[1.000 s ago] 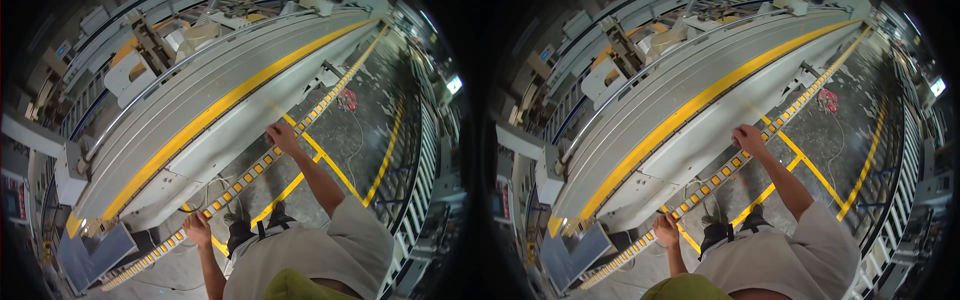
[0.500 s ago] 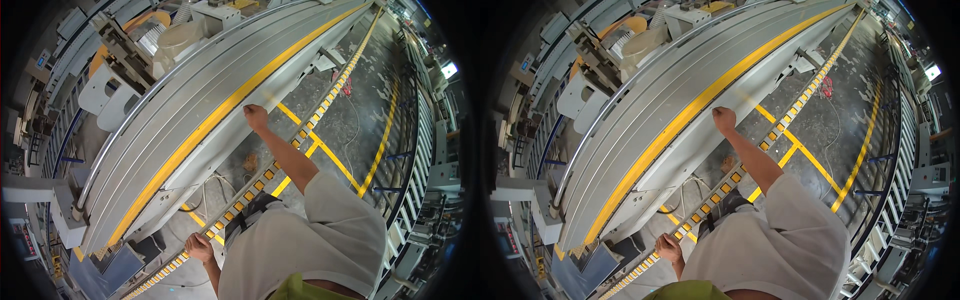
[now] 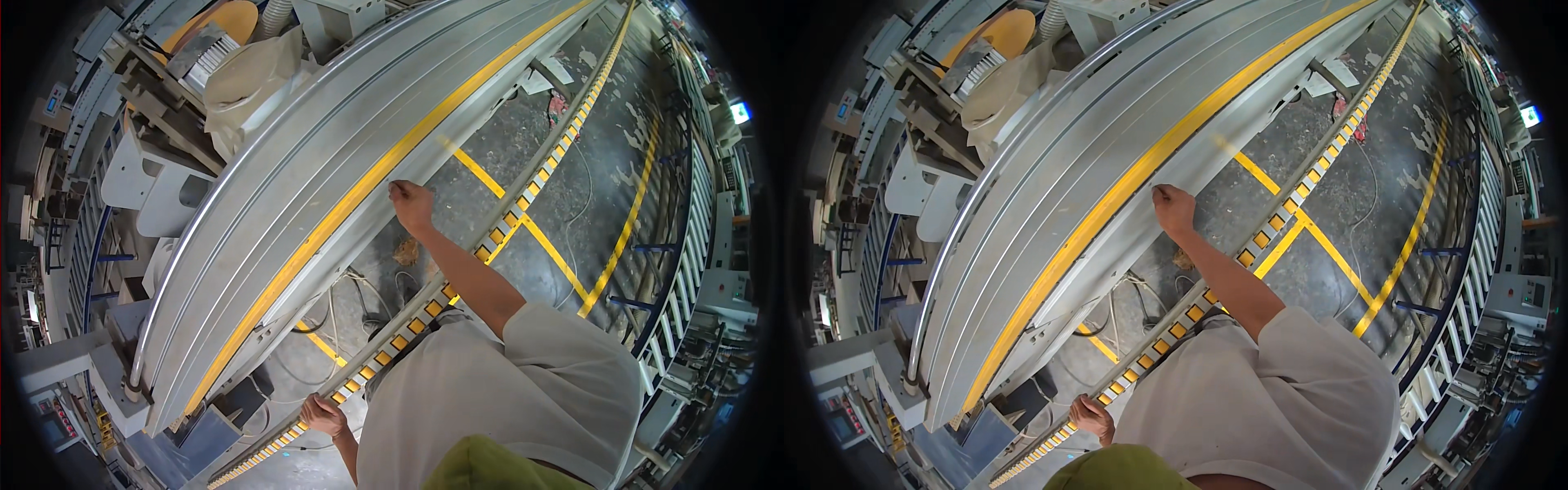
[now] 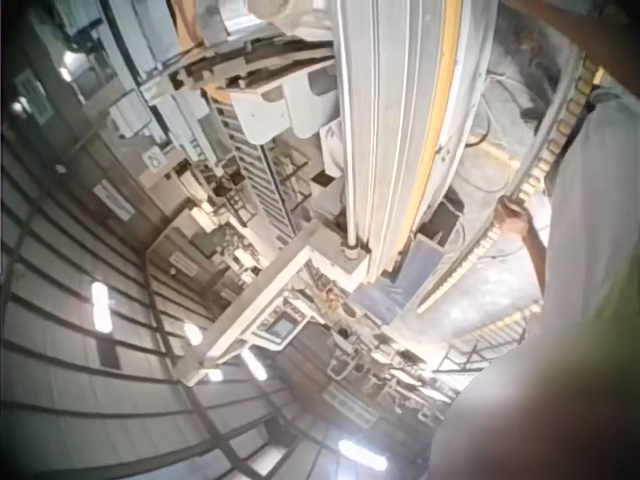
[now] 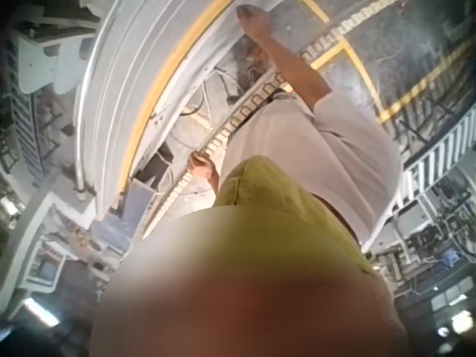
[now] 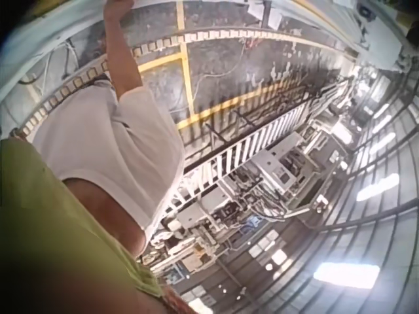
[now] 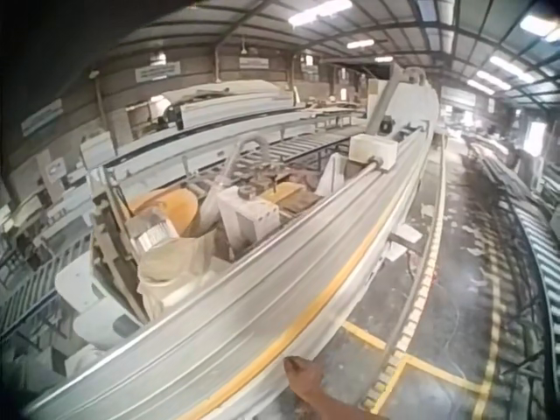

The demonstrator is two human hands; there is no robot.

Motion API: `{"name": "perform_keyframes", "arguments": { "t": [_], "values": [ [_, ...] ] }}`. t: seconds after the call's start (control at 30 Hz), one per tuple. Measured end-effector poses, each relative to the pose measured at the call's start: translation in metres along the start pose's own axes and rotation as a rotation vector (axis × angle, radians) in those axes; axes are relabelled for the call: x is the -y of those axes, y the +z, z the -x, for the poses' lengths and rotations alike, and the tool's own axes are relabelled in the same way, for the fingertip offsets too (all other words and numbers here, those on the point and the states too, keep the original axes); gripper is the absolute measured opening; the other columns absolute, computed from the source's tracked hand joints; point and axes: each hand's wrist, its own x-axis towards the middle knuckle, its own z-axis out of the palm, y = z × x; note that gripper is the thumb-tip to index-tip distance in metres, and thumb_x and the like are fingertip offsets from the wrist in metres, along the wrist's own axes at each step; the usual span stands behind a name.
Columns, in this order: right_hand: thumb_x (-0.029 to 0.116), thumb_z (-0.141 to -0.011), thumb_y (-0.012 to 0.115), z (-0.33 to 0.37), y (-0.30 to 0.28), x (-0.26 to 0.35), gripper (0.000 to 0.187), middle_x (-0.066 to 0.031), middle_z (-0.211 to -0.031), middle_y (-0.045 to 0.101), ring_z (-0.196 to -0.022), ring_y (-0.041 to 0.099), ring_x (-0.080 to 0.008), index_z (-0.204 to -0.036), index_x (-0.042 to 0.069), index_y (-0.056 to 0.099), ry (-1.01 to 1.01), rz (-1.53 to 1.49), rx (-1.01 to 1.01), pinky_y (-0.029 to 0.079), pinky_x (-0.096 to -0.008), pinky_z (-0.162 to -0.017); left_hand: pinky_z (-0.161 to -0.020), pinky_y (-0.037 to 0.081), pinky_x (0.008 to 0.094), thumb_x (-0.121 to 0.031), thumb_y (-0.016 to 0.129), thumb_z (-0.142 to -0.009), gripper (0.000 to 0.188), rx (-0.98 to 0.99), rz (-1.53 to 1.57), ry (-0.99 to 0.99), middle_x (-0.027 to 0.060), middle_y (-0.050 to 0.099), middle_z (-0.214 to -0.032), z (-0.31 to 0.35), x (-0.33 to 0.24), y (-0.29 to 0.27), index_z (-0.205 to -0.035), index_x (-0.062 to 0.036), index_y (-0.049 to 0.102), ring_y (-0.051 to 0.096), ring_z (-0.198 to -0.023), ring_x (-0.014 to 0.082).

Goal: The recorder performs maintenance on a woodworking machine and reattaches a vented cover panel using tools.

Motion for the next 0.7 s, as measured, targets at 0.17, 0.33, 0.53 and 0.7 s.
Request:
{"name": "perform_keyframes", "arguments": {
  "t": [0.17, 0.33, 0.53, 0.7],
  "values": [
    [0.017, -0.088, 0.066, 0.005, 0.001, 0.003, 0.017, -0.0075, -0.068, 0.069, -0.061, 0.064, -0.0108, -0.093, 0.002, 0.074, 0.063, 0.04, 0.035, 0.05, -0.0267, -0.061, -0.069, 0.038, 0.0464, -0.021, 0.043, -0.097, 0.028, 0.024, -0.013, -0.001, 0.0149, 0.059, -0.078, -0.004, 0.003, -0.002, -0.083, -0.0024, 0.058, 0.055, -0.074, 0.0383],
    [0.017, -0.086, 0.067, 0.005, 0.008, 0.01, 0.015, -0.011, -0.068, 0.067, -0.061, 0.065, -0.0197, -0.091, 0.004, 0.073, 0.038, 0.088, 0.01, 0.051, -0.0309, -0.059, -0.069, 0.038, 0.046, -0.021, 0.044, -0.096, 0.027, 0.021, -0.017, -0.01, 0.0148, 0.058, -0.076, -0.007, 0.003, -0.004, -0.083, -0.0027, 0.058, 0.054, -0.074, 0.0379],
    [0.01, -0.081, 0.069, -0.002, 0.005, 0.009, 0.008, -0.0117, -0.076, 0.068, -0.064, 0.065, -0.0313, -0.087, 0.006, 0.07, -0.475, 0.334, -0.095, 0.053, -0.0391, -0.058, -0.069, 0.038, 0.046, -0.021, 0.045, -0.096, 0.026, 0.032, 0.003, -0.007, 0.0145, 0.057, -0.075, -0.013, 0.008, -0.004, -0.082, -0.0029, 0.058, 0.054, -0.073, 0.0373],
    [0.009, -0.084, 0.067, 0.007, 0.015, 0.006, 0.006, -0.0096, -0.078, 0.069, -0.065, 0.067, -0.0263, -0.086, 0.004, 0.068, -0.524, 0.44, -0.073, 0.054, -0.0373, -0.058, -0.069, 0.038, 0.0458, -0.021, 0.045, -0.096, 0.026, 0.037, 0.0, -0.007, 0.0144, 0.058, -0.075, -0.01, 0.011, -0.004, -0.082, -0.003, 0.058, 0.054, -0.073, 0.0372]
  ]
}}
